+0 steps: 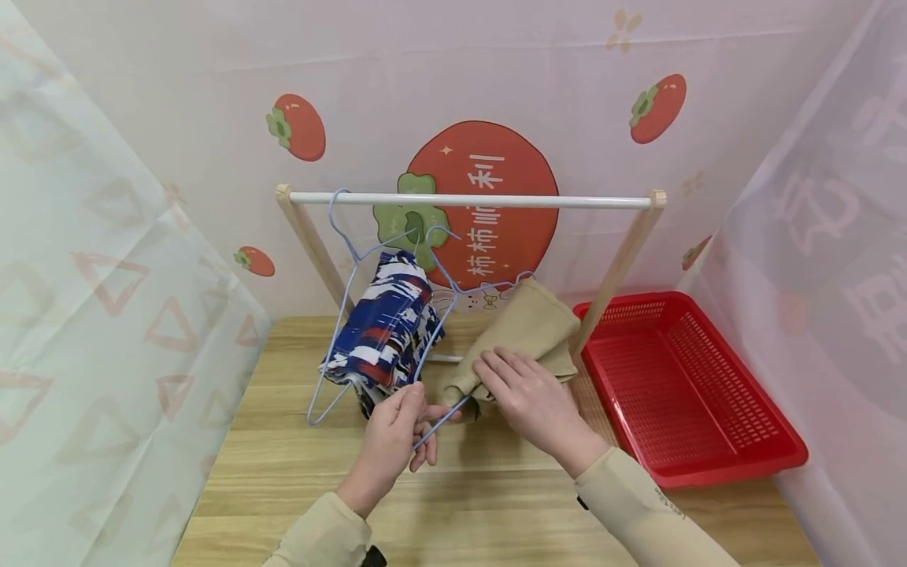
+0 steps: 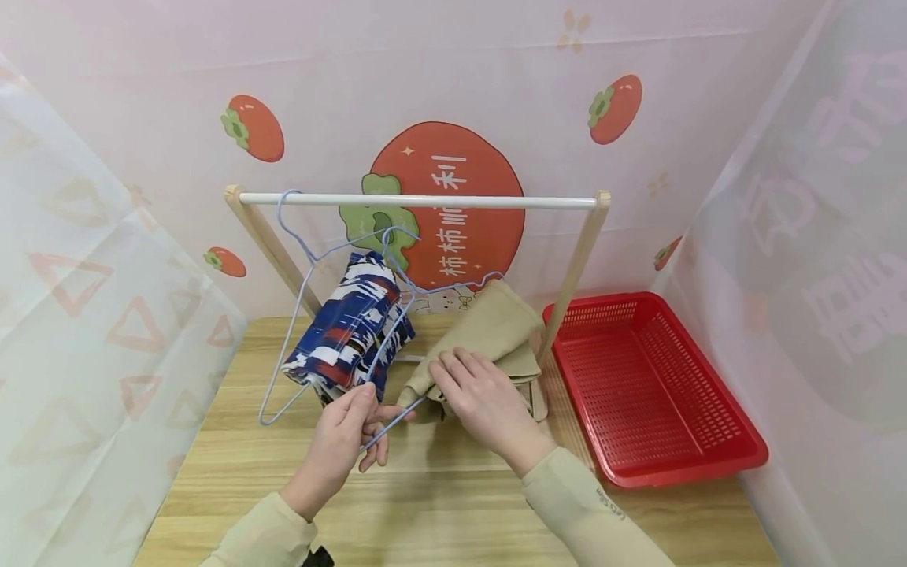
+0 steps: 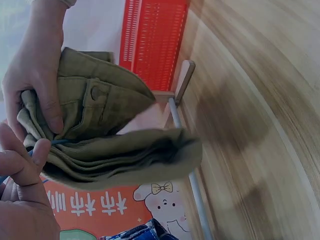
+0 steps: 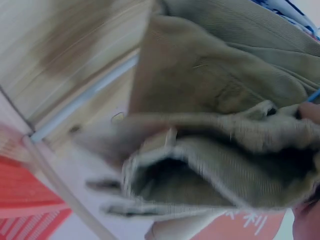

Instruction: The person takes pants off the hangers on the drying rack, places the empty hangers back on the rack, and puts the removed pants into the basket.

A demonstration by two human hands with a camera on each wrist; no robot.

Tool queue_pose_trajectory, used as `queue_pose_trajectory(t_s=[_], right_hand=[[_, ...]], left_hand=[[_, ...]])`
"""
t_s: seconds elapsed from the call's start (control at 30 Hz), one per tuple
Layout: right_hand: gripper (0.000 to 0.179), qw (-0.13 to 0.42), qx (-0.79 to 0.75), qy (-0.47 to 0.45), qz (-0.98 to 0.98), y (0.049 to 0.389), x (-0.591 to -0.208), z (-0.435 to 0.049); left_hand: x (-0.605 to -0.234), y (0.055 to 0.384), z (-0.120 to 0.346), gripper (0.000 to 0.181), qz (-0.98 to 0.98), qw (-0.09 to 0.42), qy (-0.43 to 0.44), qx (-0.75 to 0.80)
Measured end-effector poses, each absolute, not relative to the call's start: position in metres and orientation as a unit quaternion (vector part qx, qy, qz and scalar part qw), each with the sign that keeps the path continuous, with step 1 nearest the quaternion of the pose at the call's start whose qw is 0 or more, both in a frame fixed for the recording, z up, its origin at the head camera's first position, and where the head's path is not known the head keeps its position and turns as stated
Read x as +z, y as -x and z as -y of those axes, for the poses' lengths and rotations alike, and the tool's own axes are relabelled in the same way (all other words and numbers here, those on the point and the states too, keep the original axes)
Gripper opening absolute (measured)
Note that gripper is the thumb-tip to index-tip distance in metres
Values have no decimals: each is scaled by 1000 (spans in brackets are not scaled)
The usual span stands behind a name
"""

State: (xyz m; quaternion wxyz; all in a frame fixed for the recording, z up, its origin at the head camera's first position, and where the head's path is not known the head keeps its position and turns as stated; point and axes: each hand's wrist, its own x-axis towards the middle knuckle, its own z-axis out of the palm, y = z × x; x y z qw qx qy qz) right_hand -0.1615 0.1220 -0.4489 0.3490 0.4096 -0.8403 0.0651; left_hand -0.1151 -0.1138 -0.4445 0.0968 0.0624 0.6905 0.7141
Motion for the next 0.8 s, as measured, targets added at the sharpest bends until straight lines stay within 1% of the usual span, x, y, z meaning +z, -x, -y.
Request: queue_pose_trajectory(t_s=[0.17, 0.23, 0.3, 0.4, 0.53, 0.63, 0.7, 0.8], right_hand=[[46, 357, 49, -413, 836, 163, -454, -126], [43, 359, 43, -403, 841, 164, -457, -127], [45, 357, 43, -386, 850, 165, -460, -127], [63, 345, 56, -352, 868, 165, -464, -128], [95, 322, 89, -304, 892, 164, -470, -129], [107, 321, 117, -278, 898, 164, -474, -131], [101, 340, 134, -271, 891, 164, -477, -133], [83, 390, 159, -274, 865, 166, -480, -137]], left_hand=[[-443, 117, 114, 56, -682, 86, -65, 724], [-442, 117, 114, 56, -680, 82, -67, 726], [-441, 118, 114, 58, -679, 80, -71, 726], [-439, 119, 114, 59, -677, 77, -78, 728], [-439, 120, 115, 59, -672, 77, -82, 732], [-439, 120, 115, 59, -669, 76, -80, 735], [-438, 120, 115, 59, -669, 76, -77, 735], [-437, 119, 115, 58, -672, 77, -72, 733]])
